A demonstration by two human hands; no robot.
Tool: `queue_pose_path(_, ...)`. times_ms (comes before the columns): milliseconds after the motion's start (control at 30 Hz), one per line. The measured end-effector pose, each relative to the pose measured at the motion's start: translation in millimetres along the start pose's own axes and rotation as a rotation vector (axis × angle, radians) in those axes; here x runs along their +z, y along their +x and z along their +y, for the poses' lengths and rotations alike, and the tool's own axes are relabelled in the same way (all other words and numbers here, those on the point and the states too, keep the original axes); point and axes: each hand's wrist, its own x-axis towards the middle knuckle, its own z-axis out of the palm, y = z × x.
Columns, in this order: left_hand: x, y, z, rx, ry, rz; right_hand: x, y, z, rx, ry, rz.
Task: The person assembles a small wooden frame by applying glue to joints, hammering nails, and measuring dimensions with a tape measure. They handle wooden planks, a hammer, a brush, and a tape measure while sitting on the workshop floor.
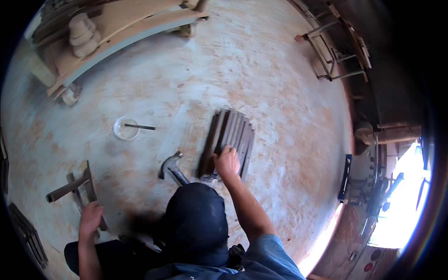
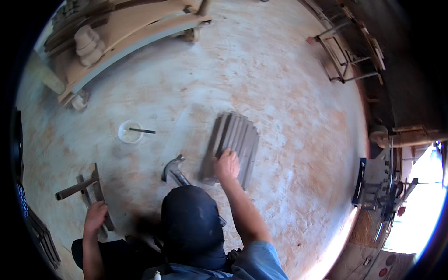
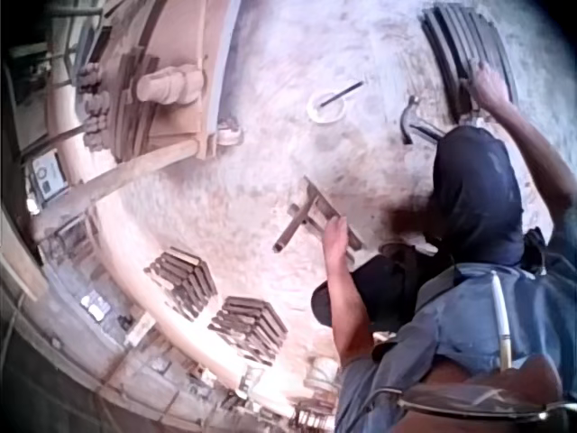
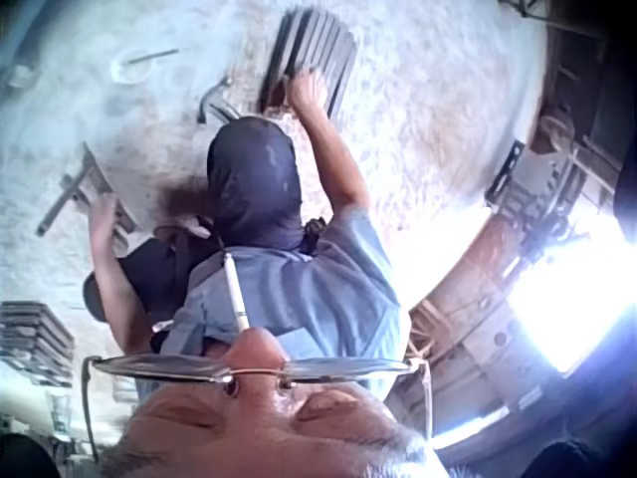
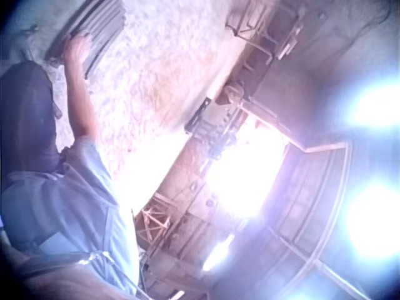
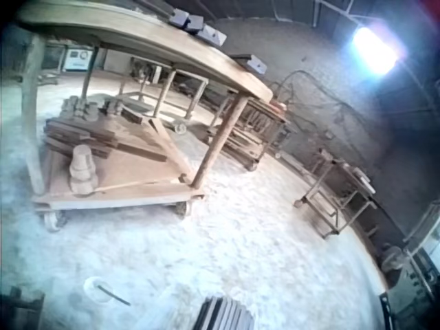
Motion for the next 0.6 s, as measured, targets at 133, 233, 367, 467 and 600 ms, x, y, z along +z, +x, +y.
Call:
queue_pose_path(133,27.3,-24.7,9.5,0.362,0.397,0.136,30.5,9.1,-9.2,-0.087,-0.058,0.024)
queue_pose_path(233,40.1,-40.4,46.9,0.39,0.504,0.026,13.0,1.3,-18.2,-0.058,-0.03,0.091)
queue_pose_path(367,49.0,-34.3,34.8,0.481,0.465,0.017,17.2,-0.4,-29.3,0.001,-0.098,0.06)
queue_pose_path(467,53.7,-27.2,40.1,0.576,0.463,0.033,29.5,21.4,-4.7,0.049,-0.062,0.0)
queue_pose_path(600,57.3,-22.5,69.1,0.573,0.387,0.086,53.2,73.6,62.9,0.143,0.081,-0.089)
